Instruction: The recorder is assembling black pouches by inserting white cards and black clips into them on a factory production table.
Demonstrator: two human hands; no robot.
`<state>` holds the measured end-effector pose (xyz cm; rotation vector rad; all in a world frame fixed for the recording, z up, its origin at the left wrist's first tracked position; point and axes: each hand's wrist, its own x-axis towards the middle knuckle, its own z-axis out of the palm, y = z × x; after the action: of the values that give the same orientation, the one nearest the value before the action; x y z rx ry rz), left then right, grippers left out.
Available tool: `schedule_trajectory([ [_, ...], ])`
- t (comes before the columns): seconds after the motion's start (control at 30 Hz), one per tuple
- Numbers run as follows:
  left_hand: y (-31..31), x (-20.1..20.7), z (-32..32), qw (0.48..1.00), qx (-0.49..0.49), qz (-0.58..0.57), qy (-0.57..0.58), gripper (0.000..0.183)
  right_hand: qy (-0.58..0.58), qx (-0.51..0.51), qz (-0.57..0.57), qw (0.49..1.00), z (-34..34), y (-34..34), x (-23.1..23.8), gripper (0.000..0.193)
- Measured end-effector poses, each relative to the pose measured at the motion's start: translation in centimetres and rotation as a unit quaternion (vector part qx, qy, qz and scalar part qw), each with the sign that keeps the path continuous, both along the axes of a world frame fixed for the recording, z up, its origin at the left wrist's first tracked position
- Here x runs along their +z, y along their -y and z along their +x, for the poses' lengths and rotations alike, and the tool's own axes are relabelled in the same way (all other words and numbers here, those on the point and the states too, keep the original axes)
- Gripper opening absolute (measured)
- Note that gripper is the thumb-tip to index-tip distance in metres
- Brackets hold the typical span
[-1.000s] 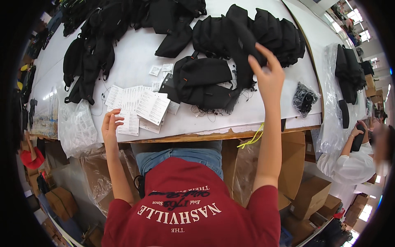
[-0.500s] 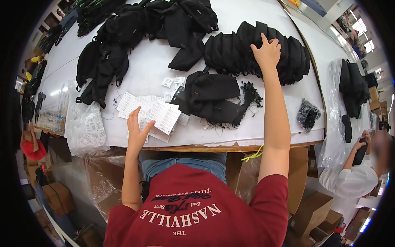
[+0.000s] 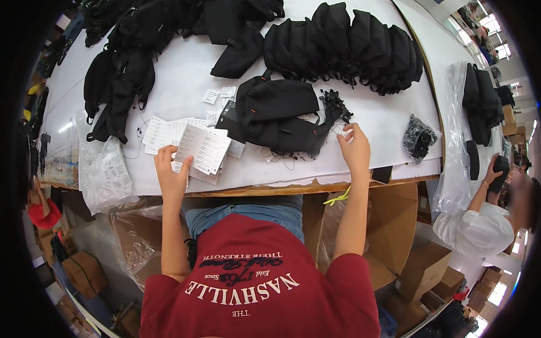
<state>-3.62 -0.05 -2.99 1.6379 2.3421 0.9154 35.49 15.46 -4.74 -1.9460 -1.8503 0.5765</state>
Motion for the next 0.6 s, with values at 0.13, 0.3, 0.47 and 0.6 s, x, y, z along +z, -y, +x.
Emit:
schedule_trajectory([
  [0.13, 0.0, 0.4, 0.1, 0.991, 0.026, -0.033, 0.128, 0.025, -0.016, -0.019, 0.025, 0.999, 0.8, 1.8, -2.4, 0.016],
  [0.3, 0.4, 0.8, 0.3, 0.941, 0.038, -0.022, 0.337, 0.019, -0.097, -0.038, 0.086, 0.991, 0.4, 1.9, -0.4, 0.012],
  [0.47, 1.0, 2.1, 0.3, 0.899, 0.018, 0.002, 0.437, 0.014, -0.211, -0.069, 0.069, 0.973, 4.3, 1.5, 1.9, 0.012],
  [0.6, 0.7, 2.8, 1.5, 0.892, 0.022, 0.034, 0.450, 0.015, 0.096, -0.138, -0.047, 0.985, 9.6, 1.6, 0.5, 0.015],
])
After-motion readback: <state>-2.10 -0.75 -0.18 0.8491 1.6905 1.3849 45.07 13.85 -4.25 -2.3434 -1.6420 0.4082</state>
